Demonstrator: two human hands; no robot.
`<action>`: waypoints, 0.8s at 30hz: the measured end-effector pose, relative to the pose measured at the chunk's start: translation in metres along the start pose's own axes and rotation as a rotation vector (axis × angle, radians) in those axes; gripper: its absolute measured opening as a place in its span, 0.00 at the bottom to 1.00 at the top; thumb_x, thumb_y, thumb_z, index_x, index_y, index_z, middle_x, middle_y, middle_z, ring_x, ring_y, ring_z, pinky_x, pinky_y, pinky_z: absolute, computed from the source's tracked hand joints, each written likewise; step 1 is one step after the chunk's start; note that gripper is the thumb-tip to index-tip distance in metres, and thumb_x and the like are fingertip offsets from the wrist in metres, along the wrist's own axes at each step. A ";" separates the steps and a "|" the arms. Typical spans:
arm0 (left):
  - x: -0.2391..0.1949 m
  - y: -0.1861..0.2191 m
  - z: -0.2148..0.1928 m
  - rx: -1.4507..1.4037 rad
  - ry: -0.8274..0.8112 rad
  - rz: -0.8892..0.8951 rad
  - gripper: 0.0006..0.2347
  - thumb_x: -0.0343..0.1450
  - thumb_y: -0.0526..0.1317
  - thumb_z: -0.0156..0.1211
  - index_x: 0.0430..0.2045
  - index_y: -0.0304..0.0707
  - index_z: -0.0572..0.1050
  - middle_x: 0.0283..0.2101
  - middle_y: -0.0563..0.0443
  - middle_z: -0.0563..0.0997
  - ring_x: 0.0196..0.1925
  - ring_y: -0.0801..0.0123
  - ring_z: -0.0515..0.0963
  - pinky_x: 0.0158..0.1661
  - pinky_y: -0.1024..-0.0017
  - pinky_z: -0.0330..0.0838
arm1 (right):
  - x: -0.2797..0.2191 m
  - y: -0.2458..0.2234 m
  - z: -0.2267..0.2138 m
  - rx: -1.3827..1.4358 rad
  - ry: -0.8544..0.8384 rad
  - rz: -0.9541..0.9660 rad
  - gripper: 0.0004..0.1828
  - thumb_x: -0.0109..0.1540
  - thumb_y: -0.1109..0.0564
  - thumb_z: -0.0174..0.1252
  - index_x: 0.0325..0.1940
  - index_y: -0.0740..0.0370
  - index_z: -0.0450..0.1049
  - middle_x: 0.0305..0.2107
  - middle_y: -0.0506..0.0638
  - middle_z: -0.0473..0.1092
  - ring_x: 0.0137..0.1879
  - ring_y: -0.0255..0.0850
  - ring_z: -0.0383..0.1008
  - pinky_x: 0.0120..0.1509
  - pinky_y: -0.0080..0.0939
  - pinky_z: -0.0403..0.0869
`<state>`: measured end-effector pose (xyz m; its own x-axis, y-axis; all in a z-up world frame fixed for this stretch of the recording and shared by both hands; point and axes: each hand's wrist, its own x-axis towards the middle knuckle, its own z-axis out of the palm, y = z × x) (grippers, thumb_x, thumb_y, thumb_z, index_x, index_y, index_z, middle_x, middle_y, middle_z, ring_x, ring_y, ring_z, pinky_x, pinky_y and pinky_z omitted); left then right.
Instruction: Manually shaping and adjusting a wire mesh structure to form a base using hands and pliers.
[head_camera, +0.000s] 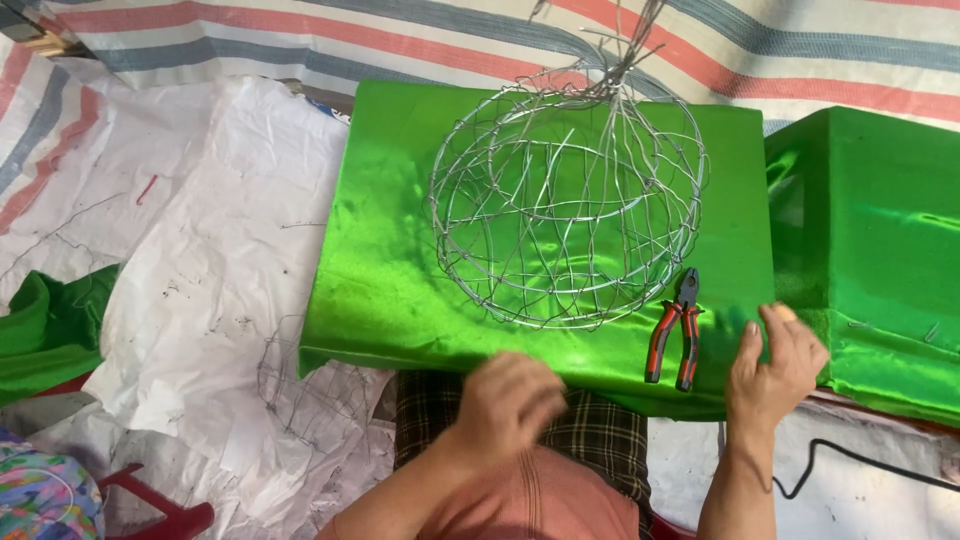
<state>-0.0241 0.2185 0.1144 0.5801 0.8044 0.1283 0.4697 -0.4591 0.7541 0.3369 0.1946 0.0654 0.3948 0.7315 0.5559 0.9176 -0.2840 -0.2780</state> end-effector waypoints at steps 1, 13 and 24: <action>0.021 0.004 -0.020 0.078 0.329 0.262 0.05 0.70 0.34 0.65 0.37 0.36 0.79 0.38 0.47 0.84 0.43 0.62 0.82 0.49 0.66 0.79 | -0.009 -0.011 -0.017 0.090 0.016 0.038 0.11 0.73 0.65 0.65 0.61 0.62 0.80 0.47 0.54 0.76 0.52 0.47 0.66 0.49 0.41 0.64; 0.029 -0.046 0.015 0.238 0.289 -0.025 0.21 0.73 0.36 0.62 0.59 0.26 0.65 0.57 0.34 0.77 0.59 0.50 0.77 0.61 0.62 0.75 | -0.061 -0.152 -0.023 0.844 -0.698 0.487 0.28 0.63 0.53 0.59 0.69 0.56 0.71 0.40 0.43 0.83 0.45 0.29 0.78 0.56 0.33 0.74; 0.059 -0.064 0.041 0.445 0.329 -0.058 0.14 0.69 0.43 0.65 0.48 0.42 0.76 0.43 0.46 0.81 0.37 0.53 0.84 0.33 0.59 0.82 | -0.040 -0.175 -0.007 1.396 -0.857 0.738 0.37 0.64 0.64 0.55 0.75 0.72 0.51 0.33 0.70 0.78 0.22 0.46 0.75 0.18 0.41 0.77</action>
<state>0.0072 0.2798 0.0476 0.3399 0.8758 0.3427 0.7717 -0.4680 0.4306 0.1605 0.2110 0.0975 0.1153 0.9220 -0.3696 -0.3106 -0.3200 -0.8951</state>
